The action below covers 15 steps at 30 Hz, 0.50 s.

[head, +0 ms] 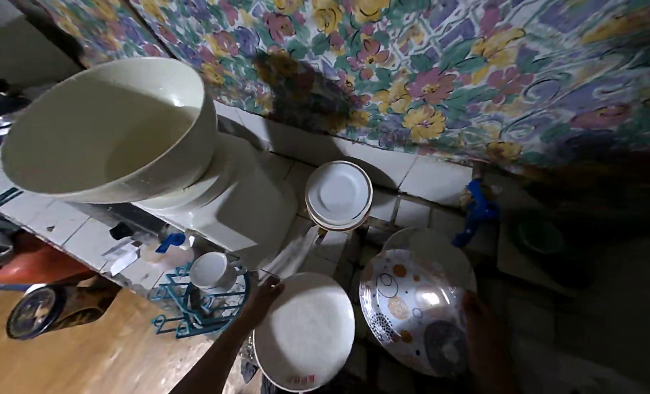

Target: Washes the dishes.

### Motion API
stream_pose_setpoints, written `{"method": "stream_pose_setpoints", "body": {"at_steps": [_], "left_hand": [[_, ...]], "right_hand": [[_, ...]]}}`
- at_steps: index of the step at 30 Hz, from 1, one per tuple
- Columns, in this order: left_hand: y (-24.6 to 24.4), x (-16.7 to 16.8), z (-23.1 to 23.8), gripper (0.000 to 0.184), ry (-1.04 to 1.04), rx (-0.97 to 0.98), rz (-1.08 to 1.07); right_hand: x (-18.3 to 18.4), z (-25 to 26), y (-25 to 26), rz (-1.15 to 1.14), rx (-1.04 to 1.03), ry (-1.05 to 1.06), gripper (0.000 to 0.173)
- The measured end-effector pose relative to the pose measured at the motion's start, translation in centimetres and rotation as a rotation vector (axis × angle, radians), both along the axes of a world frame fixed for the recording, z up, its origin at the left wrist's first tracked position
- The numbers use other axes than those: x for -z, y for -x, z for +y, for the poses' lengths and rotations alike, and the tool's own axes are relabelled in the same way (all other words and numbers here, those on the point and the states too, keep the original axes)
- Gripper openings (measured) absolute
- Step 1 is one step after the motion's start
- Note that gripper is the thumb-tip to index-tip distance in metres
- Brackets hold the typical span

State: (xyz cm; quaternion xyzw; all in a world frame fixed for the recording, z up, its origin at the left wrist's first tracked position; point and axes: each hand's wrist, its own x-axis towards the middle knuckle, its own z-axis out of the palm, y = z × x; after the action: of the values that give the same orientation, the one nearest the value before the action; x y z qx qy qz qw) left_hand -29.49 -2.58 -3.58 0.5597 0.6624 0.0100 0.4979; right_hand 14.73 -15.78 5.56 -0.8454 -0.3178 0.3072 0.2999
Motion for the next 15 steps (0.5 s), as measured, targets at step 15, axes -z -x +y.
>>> {"method": "stream_pose_setpoints", "body": {"at_steps": [15], "left_hand": [[-27.5, -1.8, 1.9, 0.045, -0.012, -0.362, -0.243]], "right_hand": [[-2.5, -6.5, -9.6, -0.097, 0.359, -0.046, 0.046]]}}
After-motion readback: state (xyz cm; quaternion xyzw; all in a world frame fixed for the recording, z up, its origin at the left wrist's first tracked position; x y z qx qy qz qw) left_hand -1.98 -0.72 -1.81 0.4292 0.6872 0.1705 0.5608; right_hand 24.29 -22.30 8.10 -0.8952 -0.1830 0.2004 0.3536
